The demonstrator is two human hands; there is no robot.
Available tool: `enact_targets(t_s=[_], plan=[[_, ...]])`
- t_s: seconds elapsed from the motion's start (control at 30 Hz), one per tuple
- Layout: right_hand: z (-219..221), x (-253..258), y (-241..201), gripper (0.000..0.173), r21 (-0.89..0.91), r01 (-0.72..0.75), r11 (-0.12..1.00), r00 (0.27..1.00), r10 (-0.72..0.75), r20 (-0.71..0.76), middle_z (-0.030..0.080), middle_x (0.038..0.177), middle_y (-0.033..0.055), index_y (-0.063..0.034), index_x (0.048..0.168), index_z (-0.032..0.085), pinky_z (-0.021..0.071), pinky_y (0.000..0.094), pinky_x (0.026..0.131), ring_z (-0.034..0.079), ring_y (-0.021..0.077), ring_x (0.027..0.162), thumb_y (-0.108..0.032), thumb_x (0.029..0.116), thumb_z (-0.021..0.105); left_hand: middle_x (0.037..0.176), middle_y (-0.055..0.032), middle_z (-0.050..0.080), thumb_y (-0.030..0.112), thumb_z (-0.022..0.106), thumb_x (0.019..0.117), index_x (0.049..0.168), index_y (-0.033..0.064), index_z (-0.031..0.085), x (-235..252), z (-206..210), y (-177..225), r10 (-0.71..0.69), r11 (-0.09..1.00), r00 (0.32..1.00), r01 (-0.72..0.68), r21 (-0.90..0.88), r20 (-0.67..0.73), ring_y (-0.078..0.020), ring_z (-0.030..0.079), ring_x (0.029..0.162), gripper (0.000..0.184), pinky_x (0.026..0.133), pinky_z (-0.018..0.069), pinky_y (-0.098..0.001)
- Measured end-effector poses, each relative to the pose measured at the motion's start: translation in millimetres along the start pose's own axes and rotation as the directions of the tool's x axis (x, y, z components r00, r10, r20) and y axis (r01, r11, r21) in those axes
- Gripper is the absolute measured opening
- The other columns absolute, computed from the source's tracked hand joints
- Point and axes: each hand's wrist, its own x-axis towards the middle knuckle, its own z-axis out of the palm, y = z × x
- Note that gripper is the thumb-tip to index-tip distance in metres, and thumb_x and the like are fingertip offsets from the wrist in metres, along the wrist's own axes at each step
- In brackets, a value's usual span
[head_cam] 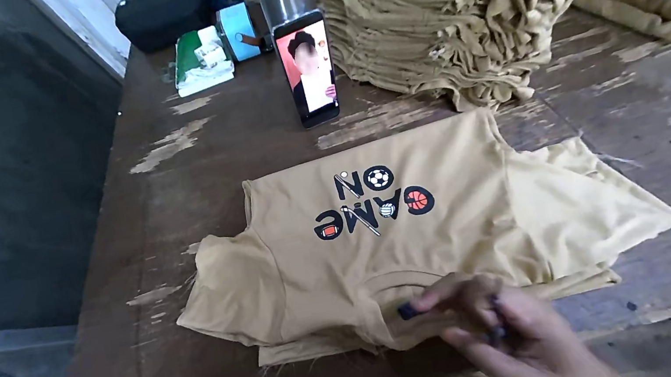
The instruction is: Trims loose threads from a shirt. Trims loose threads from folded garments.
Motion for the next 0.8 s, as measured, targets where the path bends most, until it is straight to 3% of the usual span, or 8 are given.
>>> enact_targets(t_s=[0.13,0.27,0.33,0.43,0.57,0.63,0.7,0.8], plan=[[-75.4,-16.5,-12.3,0.022,-0.471,-0.022,0.882,0.999,0.043,0.032,0.069,0.119,0.0060,-0.0095,0.101,0.054,0.0537,0.0239,0.082,0.065,0.0086,0.098,-0.027,0.0952,0.067,0.118,-0.0114,0.074,0.018,0.059,0.1029,0.105,0.0089,0.079,-11.2,-26.1,-4.7,0.039,0.999,0.950,-0.027,0.043,-0.311,-0.0233,0.069,0.110,0.022,0.096,0.0549,-0.0426],[-125.0,-41.9,-1.7,0.036,-0.763,-0.167,0.624,0.982,0.177,-0.070,0.073,0.108,0.0096,-0.0068,0.114,0.069,0.0532,0.0469,0.084,0.066,0.0256,0.099,-0.031,0.0868,0.066,0.120,-0.0134,0.070,0.033,0.063,0.1018,0.111,0.0076,0.075,-3.1,-31.1,-18.1,0.022,0.990,0.813,0.065,0.128,-0.582,-0.0196,0.063,0.118,0.029,0.103,0.0499,-0.0354],[-129.4,-51.2,11.9,0.029,-0.793,-0.206,0.573,0.976,0.182,-0.122,0.072,0.099,0.0088,-0.0069,0.105,0.071,0.0525,0.0524,0.083,0.067,0.0294,0.097,-0.027,0.0856,0.063,0.122,-0.0186,0.067,0.033,0.075,0.0902,0.118,0.0056,0.072,15.3,-24.6,-33.9,0.014,0.948,0.717,0.213,0.238,-0.697,-0.0338,0.061,0.116,0.040,0.097,0.0500,-0.0489],[-128.9,-57.7,25.4,0.019,-0.776,-0.181,0.604,0.983,0.094,-0.156,0.069,0.087,0.0063,-0.0071,0.093,0.069,0.0497,0.0405,0.077,0.063,0.0212,0.087,-0.022,0.0869,0.058,0.116,-0.0170,0.070,0.012,0.065,0.0741,0.120,0.0037,0.073,34.9,-15.3,-62.3,-0.001,0.909,0.627,0.325,0.261,-0.779,-0.0404,0.065,0.107,0.047,0.085,0.0503,-0.0611],[-151.7,-42.2,10.1,0.025,-0.670,-0.182,0.719,0.973,0.033,-0.229,0.064,0.088,0.0099,0.0021,0.101,0.063,0.0450,0.0178,0.063,0.054,0.0035,0.072,-0.021,0.0951,0.056,0.107,-0.0149,0.075,0.010,0.053,0.0882,0.113,-0.0008,0.072,25.6,-43.8,-64.5,0.077,0.932,0.572,0.249,0.262,-0.817,-0.0242,0.071,0.102,0.033,0.092,0.0555,-0.0407],[-168.6,-18.3,3.4,0.027,-0.636,-0.196,0.746,0.963,0.023,-0.270,0.066,0.091,0.0053,0.0018,0.103,0.062,0.0443,0.0128,0.063,0.053,-0.0040,0.073,-0.024,0.0960,0.059,0.109,-0.0171,0.074,0.010,0.052,0.0904,0.115,-0.0018,0.071,28.8,-70.9,-58.0,0.096,0.916,0.586,0.264,0.301,-0.805,-0.0293,0.071,0.102,0.033,0.090,0.0552,-0.0478],[-182.0,16.7,4.0,0.024,-0.646,-0.251,0.720,0.947,0.044,-0.319,0.060,0.083,0.0028,0.0016,0.098,0.062,0.0437,0.0187,0.061,0.051,-0.0007,0.069,-0.022,0.0932,0.060,0.109,-0.0196,0.073,0.012,0.050,0.0914,0.116,0.0001,0.071,44.3,-99.6,-54.2,0.080,0.884,0.592,0.329,0.331,-0.802,-0.0380,0.071,0.101,0.034,0.085,0.0538,-0.0589],[-195.9,74.4,17.1,0.012,-0.676,-0.364,0.641,0.926,0.169,-0.339,0.057,0.078,0.0130,0.0031,0.093,0.059,0.0467,0.0450,0.060,0.055,0.0227,0.067,-0.007,0.0929,0.066,0.111,-0.0281,0.070,0.008,0.053,0.0975,0.124,0.0005,0.068,85.1,-137.2,-50.1,-0.072,0.843,0.608,0.461,0.277,-0.791,-0.0507,0.066,0.104,0.031,0.086,0.0461,-0.0727]])
